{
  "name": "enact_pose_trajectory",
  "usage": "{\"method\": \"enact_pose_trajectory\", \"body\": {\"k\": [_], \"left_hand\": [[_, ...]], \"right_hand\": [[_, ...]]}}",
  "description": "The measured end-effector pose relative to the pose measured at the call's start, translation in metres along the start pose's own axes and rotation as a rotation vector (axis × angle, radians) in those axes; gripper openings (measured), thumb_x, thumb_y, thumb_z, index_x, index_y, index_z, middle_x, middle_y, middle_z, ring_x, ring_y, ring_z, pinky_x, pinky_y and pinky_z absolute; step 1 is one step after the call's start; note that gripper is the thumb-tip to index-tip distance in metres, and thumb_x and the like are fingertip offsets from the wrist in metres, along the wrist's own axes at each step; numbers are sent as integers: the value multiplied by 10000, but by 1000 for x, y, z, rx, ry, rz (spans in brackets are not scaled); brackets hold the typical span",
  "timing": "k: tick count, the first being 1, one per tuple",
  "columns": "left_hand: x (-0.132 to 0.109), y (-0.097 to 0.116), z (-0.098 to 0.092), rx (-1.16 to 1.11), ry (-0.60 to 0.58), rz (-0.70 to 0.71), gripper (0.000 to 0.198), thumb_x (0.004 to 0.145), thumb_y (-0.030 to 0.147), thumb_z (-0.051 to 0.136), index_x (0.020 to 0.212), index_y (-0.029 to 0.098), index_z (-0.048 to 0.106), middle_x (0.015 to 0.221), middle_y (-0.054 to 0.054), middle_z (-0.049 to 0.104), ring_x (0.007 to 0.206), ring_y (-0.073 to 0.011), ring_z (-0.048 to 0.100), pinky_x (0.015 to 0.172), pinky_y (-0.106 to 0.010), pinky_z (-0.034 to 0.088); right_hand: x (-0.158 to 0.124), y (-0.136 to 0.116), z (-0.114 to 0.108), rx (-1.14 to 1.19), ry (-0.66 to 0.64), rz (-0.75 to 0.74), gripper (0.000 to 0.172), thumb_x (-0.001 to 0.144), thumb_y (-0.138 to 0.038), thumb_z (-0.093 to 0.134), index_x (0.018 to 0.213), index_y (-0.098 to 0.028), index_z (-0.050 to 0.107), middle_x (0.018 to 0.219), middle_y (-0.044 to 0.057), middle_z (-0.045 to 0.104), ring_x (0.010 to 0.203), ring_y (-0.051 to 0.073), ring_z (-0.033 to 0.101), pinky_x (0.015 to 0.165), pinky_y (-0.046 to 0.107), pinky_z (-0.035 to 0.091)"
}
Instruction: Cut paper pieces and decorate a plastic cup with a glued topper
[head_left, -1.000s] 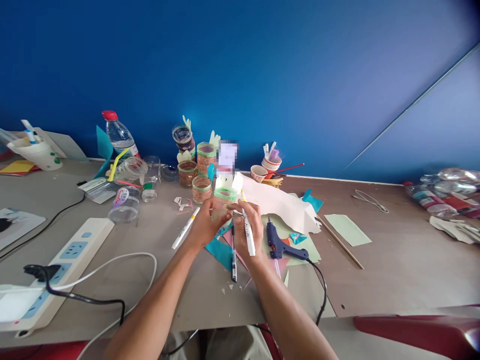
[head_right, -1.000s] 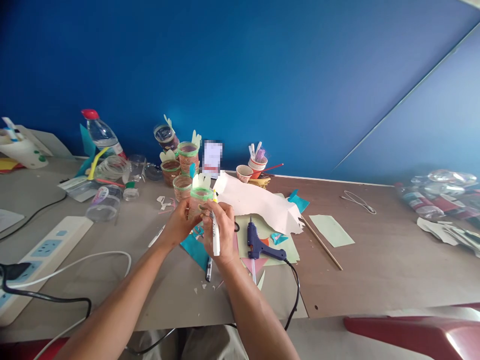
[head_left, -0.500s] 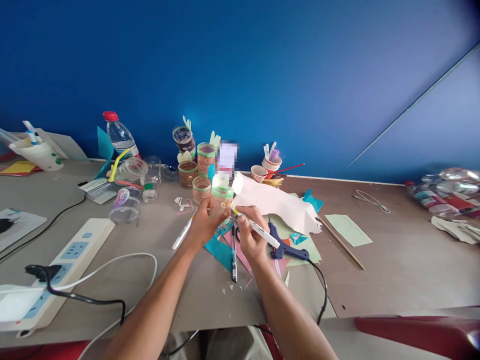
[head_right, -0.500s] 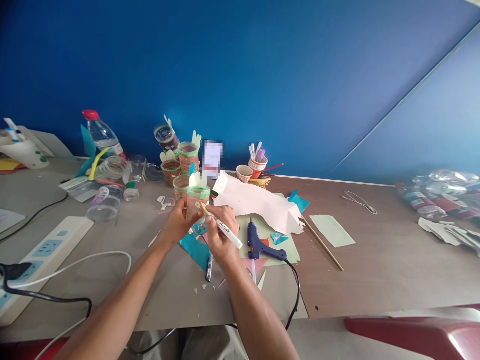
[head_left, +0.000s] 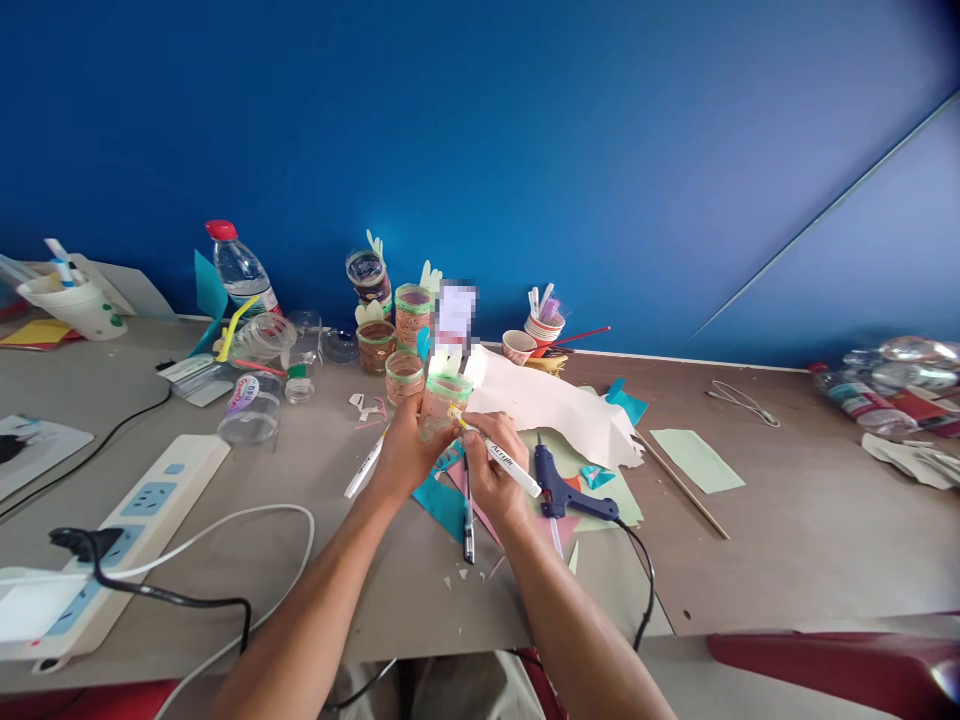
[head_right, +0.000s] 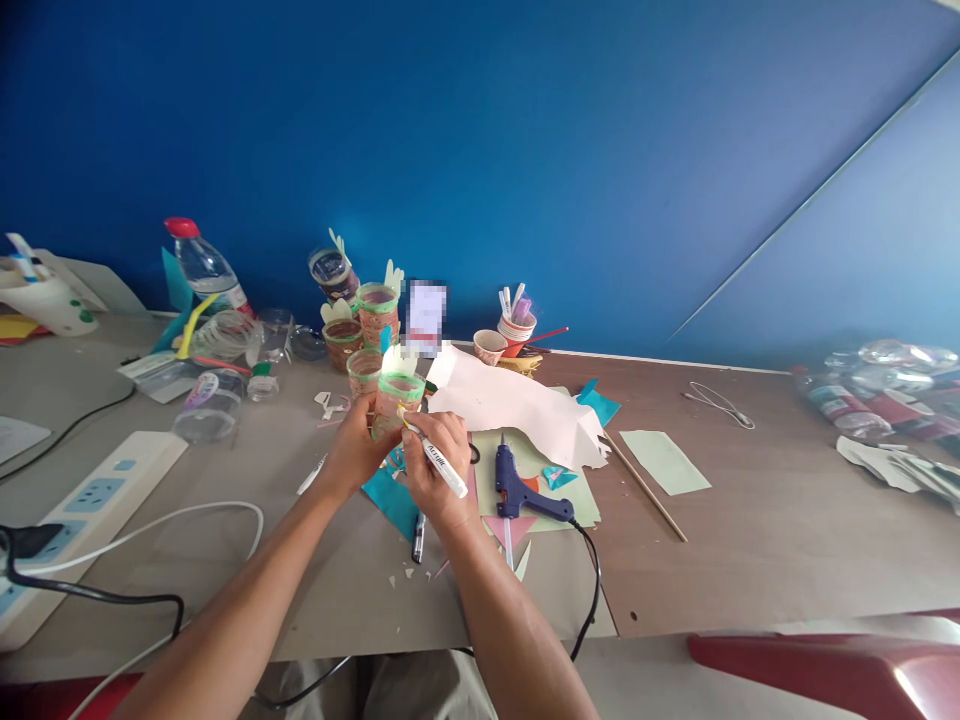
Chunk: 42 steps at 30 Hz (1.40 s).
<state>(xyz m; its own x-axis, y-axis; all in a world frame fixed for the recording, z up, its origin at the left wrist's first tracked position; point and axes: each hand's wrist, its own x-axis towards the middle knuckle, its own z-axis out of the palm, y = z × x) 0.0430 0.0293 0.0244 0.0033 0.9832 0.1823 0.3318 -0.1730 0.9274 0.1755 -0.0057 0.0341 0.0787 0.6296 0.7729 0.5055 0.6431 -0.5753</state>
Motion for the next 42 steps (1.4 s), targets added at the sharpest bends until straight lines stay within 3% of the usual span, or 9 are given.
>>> {"method": "enact_pose_trajectory", "body": {"k": [25, 42], "left_hand": [[-3, 2, 0, 69, 17, 0, 558, 728, 476, 686, 1189, 194, 544, 1173, -118, 639, 1069, -300, 595, 855, -407, 465], [-3, 4, 0, -40, 23, -34, 557, 724, 500, 707, 1178, 213, 560, 1138, -96, 665, 1043, -284, 616, 849, -396, 475]], "right_hand": [[-1, 5, 3, -48, 13, 2, 166, 908, -218, 496, 956, -219, 655, 786, 30, 668, 735, 183, 610, 725, 364, 463], [-1, 4, 1, -91, 28, 13, 161, 914, -197, 489, 959, -213, 643, 826, 29, 681, 777, 184, 613, 760, 360, 456]]}}
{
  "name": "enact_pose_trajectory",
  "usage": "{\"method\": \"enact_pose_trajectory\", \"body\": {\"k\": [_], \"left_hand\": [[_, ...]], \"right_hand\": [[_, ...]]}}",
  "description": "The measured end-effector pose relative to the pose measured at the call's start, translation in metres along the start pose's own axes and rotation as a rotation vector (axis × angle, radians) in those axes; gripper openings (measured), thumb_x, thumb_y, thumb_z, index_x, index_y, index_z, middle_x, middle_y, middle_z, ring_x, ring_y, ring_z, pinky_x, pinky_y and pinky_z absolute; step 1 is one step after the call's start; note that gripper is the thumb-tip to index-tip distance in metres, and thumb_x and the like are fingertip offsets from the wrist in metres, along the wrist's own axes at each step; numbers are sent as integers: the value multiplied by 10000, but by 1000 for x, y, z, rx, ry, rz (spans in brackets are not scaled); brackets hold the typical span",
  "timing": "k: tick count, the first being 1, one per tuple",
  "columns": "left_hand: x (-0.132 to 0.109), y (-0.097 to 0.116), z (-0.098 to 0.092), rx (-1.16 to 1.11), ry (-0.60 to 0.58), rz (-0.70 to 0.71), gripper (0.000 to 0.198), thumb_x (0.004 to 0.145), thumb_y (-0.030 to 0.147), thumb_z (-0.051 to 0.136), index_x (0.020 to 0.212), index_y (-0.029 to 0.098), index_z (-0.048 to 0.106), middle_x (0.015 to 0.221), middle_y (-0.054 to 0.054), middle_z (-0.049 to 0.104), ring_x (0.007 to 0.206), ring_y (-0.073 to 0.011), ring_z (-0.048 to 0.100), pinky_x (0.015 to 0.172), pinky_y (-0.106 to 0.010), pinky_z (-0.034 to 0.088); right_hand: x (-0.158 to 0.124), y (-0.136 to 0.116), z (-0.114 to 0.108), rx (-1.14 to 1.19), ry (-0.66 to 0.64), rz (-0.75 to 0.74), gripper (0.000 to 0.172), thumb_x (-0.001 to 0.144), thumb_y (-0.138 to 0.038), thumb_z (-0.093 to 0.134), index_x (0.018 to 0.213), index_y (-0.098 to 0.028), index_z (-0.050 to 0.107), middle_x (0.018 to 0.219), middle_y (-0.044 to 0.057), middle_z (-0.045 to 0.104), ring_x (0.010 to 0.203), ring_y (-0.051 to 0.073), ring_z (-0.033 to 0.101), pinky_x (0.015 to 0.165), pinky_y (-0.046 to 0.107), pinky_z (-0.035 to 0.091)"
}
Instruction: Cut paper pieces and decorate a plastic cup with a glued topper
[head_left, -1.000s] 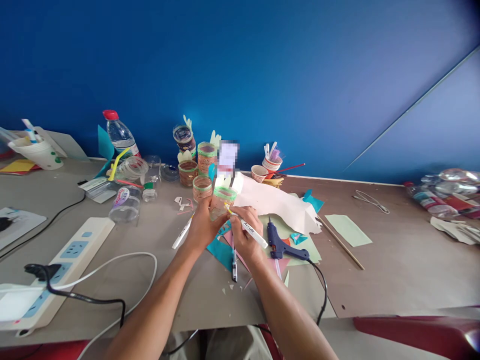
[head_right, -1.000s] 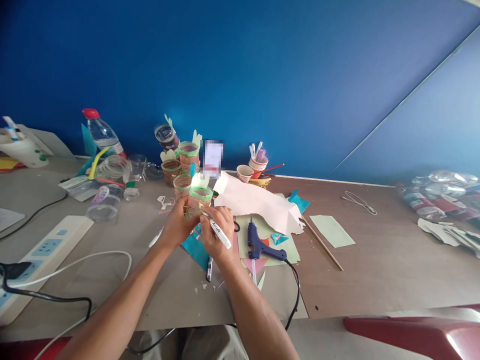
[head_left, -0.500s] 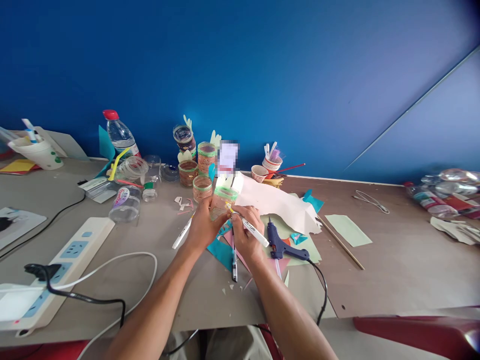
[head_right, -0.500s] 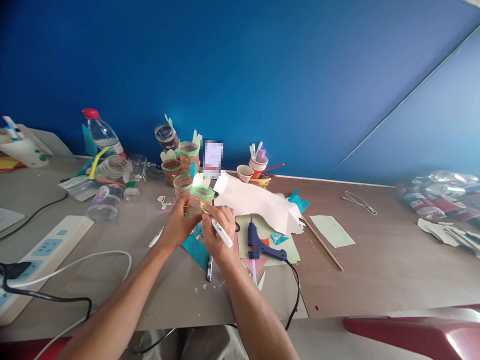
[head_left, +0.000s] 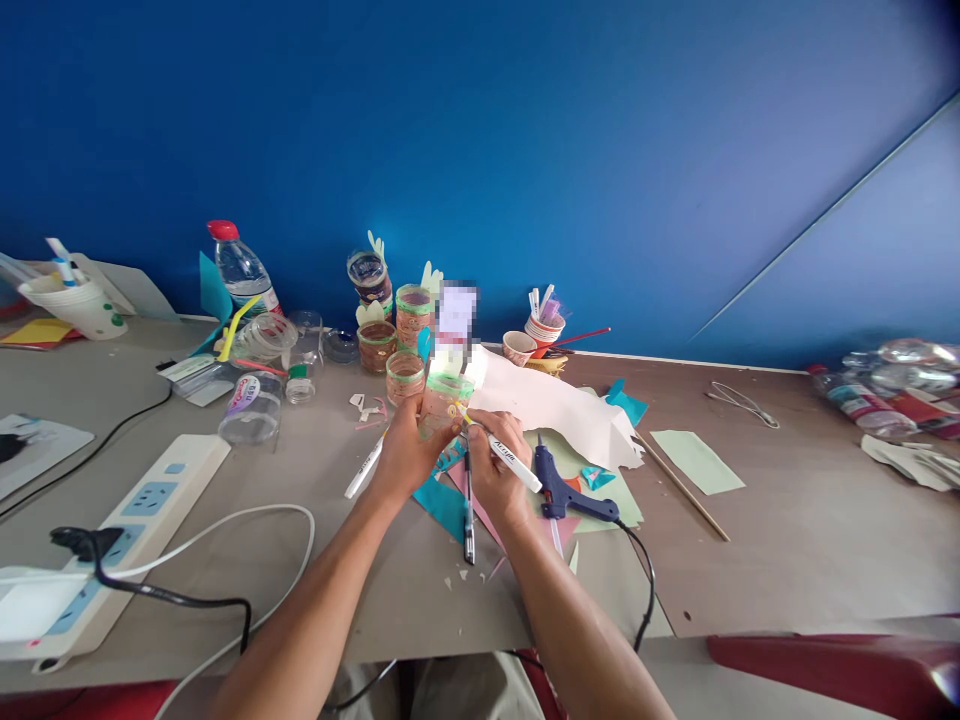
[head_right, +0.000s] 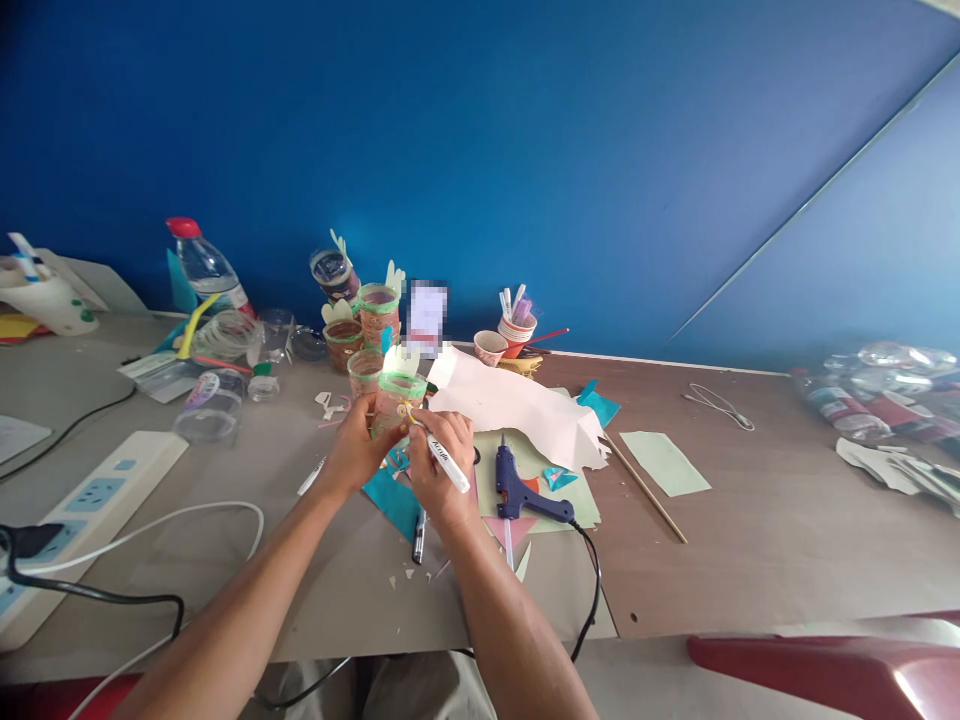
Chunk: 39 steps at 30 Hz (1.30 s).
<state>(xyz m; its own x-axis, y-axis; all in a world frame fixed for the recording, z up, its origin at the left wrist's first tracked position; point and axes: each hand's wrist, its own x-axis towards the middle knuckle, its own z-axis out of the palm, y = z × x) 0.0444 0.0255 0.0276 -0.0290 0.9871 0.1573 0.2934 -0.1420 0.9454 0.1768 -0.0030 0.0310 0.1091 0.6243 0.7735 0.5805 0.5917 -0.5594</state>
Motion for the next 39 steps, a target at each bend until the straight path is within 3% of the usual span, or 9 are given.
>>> {"method": "enact_pose_trajectory", "body": {"k": [28, 39], "left_hand": [[2, -2, -2, -57, -10, -36, 552, 696, 531, 711, 1117, 201, 574, 1128, -104, 675, 1059, -290, 622, 864, -394, 482], [6, -5, -2, -144, -88, -61, 564, 693, 538, 704, 1116, 189, 572, 1144, -108, 682, 1092, -297, 619, 902, -399, 468]], "right_hand": [[1, -1, 0, 34, 30, 31, 181, 916, -215, 478, 931, -203, 658, 796, 37, 681, 763, 185, 618, 747, 358, 475], [0, 2, -3, 187, 39, 169, 219, 934, -318, 475, 935, -205, 663, 854, 46, 684, 798, 191, 627, 744, 355, 490]]}}
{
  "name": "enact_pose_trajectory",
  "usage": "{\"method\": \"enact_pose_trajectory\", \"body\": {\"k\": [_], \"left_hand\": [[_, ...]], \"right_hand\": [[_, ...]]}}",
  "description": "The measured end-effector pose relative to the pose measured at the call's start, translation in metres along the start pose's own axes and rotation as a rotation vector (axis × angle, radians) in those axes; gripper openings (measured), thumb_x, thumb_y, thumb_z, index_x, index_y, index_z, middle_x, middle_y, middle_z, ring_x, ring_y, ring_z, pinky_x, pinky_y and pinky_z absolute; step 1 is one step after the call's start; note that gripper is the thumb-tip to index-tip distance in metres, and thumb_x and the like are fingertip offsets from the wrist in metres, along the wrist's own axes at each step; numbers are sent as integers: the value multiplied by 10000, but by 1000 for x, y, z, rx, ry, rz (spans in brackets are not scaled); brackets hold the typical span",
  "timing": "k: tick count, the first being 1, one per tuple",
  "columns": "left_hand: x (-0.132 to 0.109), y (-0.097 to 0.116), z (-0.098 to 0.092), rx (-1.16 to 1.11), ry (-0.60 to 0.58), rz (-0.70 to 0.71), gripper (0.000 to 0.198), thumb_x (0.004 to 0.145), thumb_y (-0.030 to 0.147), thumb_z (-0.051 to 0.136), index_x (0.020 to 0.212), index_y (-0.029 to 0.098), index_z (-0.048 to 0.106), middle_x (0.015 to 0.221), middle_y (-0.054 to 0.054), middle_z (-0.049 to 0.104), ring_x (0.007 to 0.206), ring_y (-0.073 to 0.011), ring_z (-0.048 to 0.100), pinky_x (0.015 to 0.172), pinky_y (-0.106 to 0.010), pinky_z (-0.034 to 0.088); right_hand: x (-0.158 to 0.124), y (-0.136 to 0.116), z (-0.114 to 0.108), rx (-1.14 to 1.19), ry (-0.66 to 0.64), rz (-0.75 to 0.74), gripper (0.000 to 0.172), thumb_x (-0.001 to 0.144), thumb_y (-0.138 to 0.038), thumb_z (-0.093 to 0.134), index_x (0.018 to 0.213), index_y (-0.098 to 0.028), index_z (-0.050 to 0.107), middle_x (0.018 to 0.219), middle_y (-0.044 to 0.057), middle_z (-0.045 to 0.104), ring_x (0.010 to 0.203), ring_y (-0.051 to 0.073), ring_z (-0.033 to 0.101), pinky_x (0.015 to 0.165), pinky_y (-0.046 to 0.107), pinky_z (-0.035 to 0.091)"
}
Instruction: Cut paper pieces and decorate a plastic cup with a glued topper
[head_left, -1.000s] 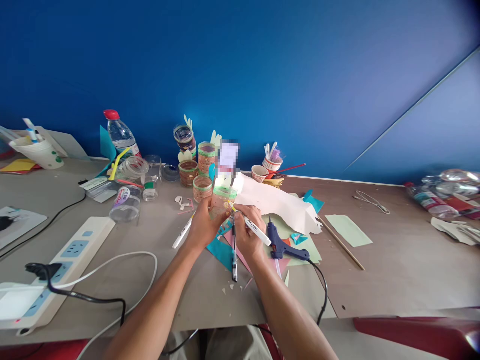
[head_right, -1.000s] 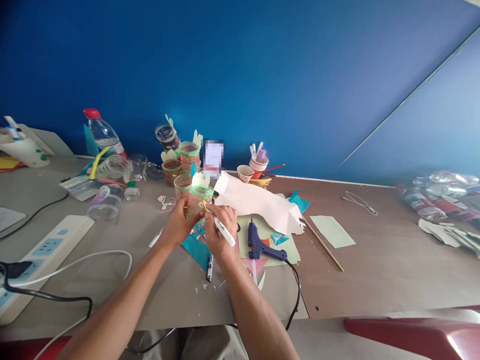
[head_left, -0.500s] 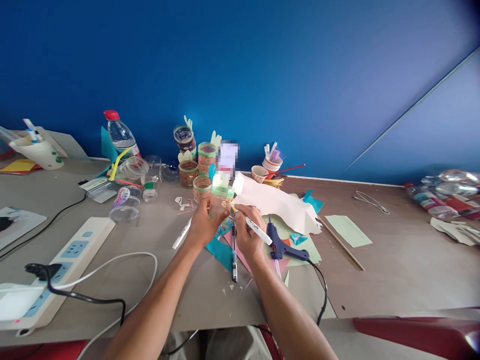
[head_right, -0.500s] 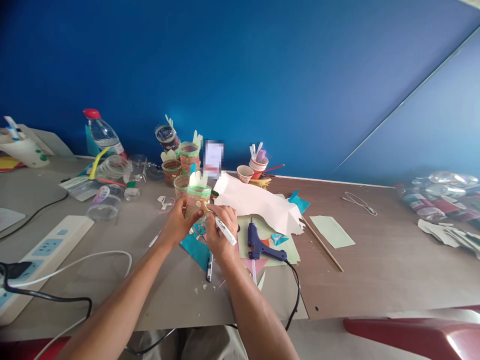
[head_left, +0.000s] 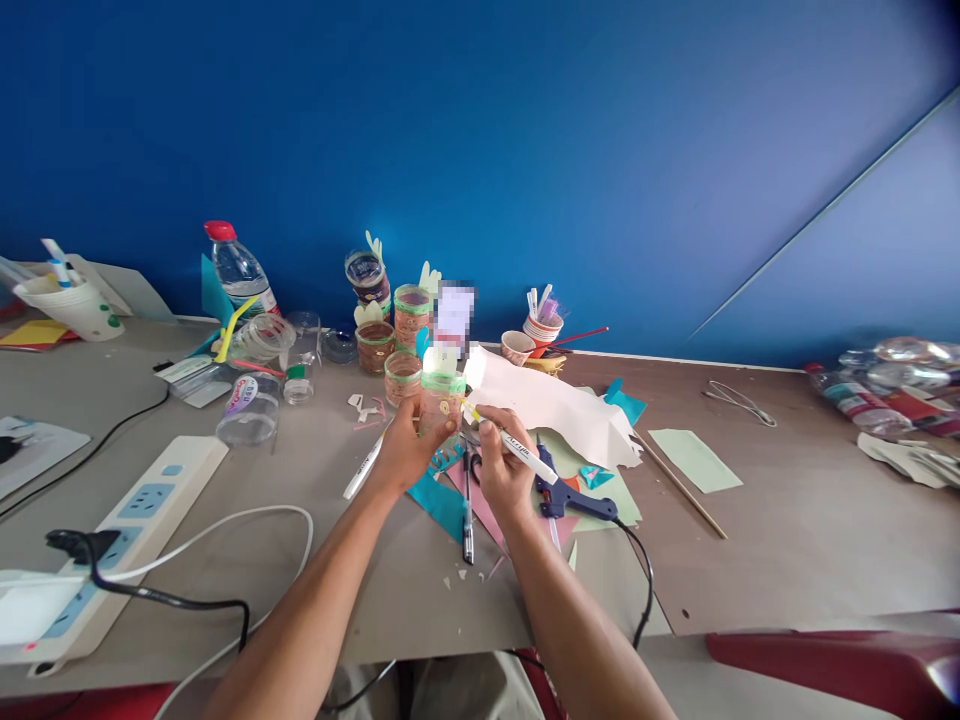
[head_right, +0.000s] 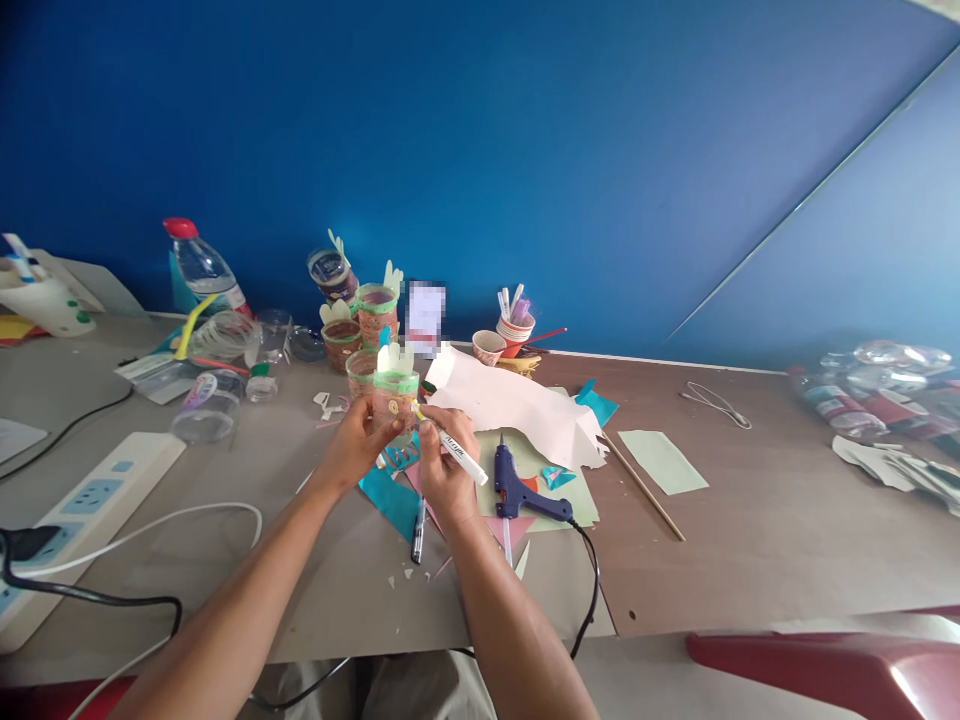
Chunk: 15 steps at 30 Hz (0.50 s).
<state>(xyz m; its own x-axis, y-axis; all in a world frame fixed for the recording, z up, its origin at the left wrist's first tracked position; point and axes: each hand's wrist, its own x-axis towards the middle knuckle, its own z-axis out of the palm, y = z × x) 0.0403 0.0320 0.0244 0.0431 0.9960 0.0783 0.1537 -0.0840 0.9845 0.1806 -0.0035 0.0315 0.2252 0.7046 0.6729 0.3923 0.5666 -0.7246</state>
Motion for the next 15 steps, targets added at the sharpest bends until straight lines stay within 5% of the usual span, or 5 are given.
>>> {"method": "enact_pose_trajectory", "body": {"k": [15], "left_hand": [[-3, 6, 2, -134, -94, -5, 573, 727, 502, 700, 1169, 174, 538, 1251, -133, 640, 1180, -289, 583, 969, -409, 454]], "right_hand": [[2, 1, 0, 12, 15, 18, 226, 930, -314, 476, 931, -202, 672, 820, 42, 674, 755, 182, 611, 717, 344, 480]]}}
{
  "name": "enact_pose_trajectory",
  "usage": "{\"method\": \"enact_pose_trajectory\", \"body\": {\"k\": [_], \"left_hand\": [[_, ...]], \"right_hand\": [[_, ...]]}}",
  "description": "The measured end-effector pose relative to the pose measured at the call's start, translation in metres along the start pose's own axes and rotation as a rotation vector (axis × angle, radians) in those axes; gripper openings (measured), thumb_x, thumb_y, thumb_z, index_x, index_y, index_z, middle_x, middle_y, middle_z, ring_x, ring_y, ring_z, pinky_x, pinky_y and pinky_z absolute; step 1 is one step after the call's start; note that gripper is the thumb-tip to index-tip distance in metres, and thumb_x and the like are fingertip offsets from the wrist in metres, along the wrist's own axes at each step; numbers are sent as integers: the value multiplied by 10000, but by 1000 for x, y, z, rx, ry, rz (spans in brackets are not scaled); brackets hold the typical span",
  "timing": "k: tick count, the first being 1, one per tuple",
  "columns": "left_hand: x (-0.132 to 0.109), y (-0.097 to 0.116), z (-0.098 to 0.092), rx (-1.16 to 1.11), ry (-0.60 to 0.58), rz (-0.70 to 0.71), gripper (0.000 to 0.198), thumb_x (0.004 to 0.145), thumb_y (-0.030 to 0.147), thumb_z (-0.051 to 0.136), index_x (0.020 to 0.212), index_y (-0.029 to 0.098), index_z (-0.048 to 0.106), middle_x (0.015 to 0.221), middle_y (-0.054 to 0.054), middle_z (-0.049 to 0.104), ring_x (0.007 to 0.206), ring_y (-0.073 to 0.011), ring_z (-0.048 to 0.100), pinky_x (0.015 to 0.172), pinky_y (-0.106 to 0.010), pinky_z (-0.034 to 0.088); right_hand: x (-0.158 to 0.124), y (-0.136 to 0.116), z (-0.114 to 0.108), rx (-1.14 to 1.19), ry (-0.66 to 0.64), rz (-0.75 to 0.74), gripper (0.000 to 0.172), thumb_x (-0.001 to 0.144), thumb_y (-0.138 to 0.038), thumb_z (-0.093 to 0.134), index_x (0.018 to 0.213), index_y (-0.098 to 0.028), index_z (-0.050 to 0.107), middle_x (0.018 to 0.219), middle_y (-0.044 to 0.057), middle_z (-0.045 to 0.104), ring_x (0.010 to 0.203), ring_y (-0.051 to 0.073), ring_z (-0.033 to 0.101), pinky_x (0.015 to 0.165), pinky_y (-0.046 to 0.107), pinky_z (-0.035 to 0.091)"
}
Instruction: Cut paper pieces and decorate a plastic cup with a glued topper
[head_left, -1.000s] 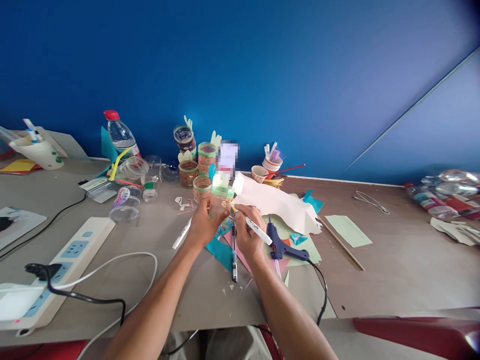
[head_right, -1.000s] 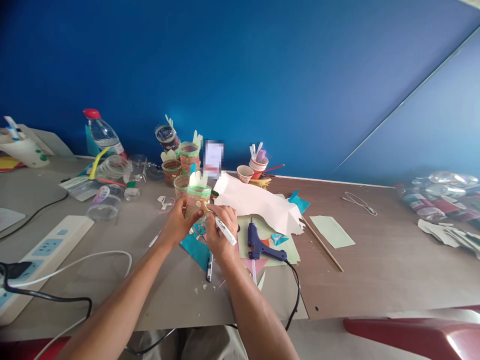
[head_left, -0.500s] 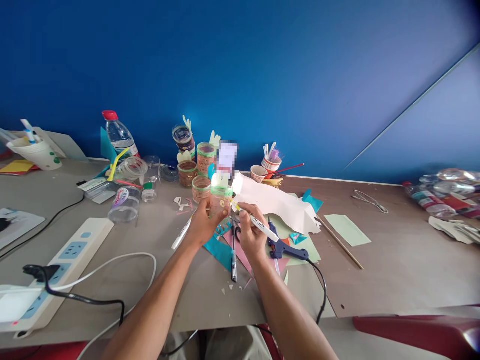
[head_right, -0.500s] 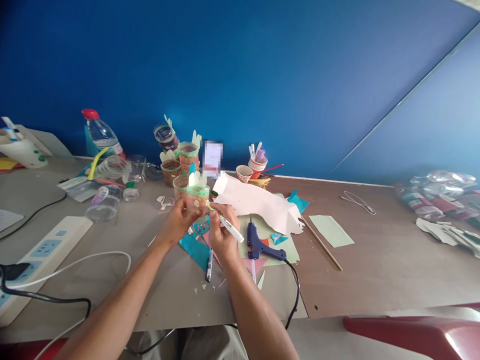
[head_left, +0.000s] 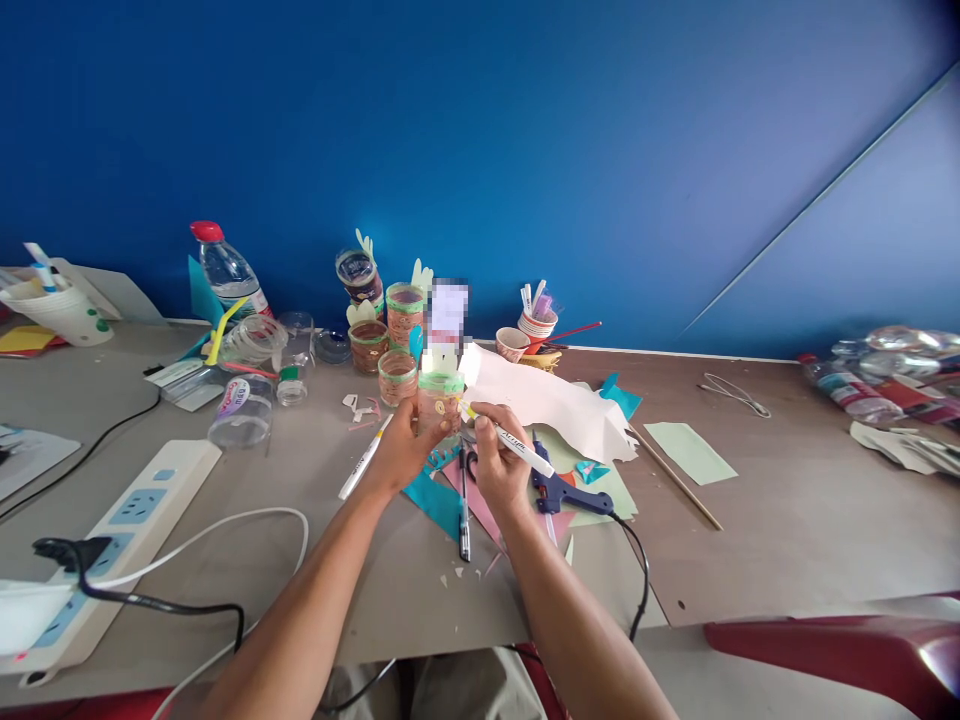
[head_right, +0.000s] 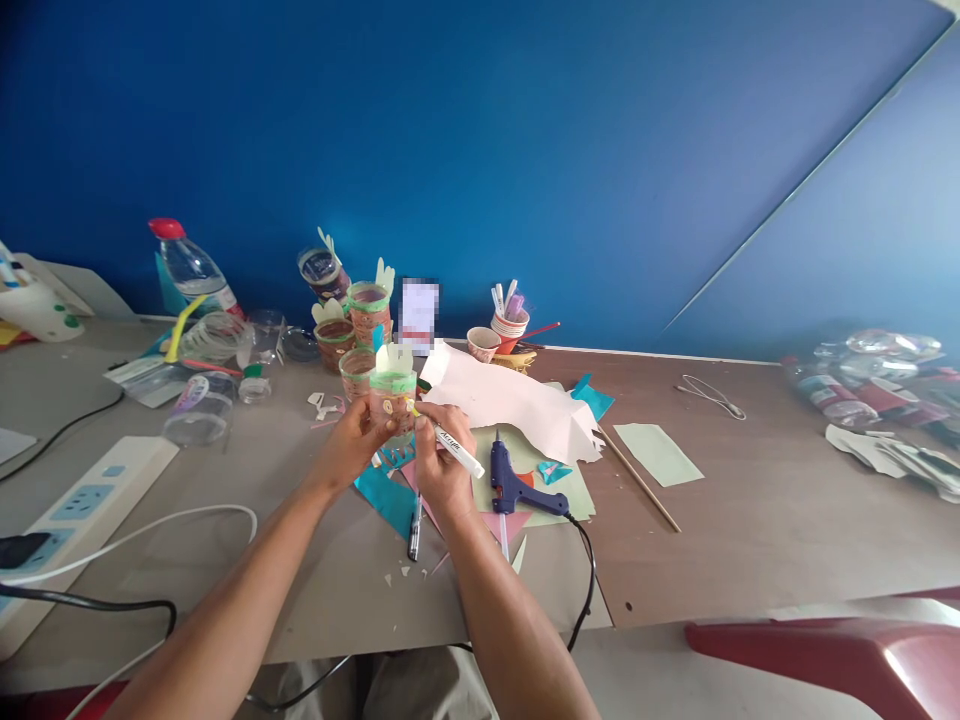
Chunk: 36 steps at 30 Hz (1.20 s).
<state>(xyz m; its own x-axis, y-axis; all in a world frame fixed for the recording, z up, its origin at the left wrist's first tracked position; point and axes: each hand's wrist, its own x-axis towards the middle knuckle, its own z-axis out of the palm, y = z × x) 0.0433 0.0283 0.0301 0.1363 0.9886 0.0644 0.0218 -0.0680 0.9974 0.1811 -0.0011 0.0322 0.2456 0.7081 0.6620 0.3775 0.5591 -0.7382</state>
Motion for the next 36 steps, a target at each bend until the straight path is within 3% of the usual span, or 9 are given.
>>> {"method": "enact_pose_trajectory", "body": {"k": [17, 26, 33, 36], "left_hand": [[0, 0, 0, -97, -44, 12, 556, 738, 516, 695, 1157, 173, 570, 1252, -128, 647, 1190, -290, 583, 976, -413, 469], [-3, 9, 1, -99, -47, -3, 567, 739, 546, 675, 1154, 173, 576, 1267, -133, 637, 1209, -293, 568, 1001, -417, 453], [0, 3, 0, -119, -44, 0, 597, 761, 536, 665, 1206, 153, 563, 1276, -163, 612, 1223, -308, 544, 1016, -463, 421], [1, 1, -1, -131, -60, 6, 606, 757, 534, 669, 1212, 150, 552, 1264, -159, 617, 1218, -313, 545, 1008, -461, 420]], "right_hand": [[1, 5, -1, 23, 50, 45, 245, 938, -328, 471, 921, -198, 679, 813, 35, 662, 767, 176, 613, 726, 326, 489], [2, 5, 0, 126, 59, 123, 251, 929, -341, 489, 912, -200, 695, 805, 27, 662, 754, 170, 621, 710, 313, 495], [2, 3, -2, 251, 122, 176, 250, 920, -362, 503, 915, -191, 685, 874, 40, 670, 751, 163, 622, 699, 311, 504], [2, -1, -3, 258, 68, 135, 225, 920, -340, 507, 919, -201, 684, 849, 29, 664, 750, 161, 613, 685, 300, 490]]}}
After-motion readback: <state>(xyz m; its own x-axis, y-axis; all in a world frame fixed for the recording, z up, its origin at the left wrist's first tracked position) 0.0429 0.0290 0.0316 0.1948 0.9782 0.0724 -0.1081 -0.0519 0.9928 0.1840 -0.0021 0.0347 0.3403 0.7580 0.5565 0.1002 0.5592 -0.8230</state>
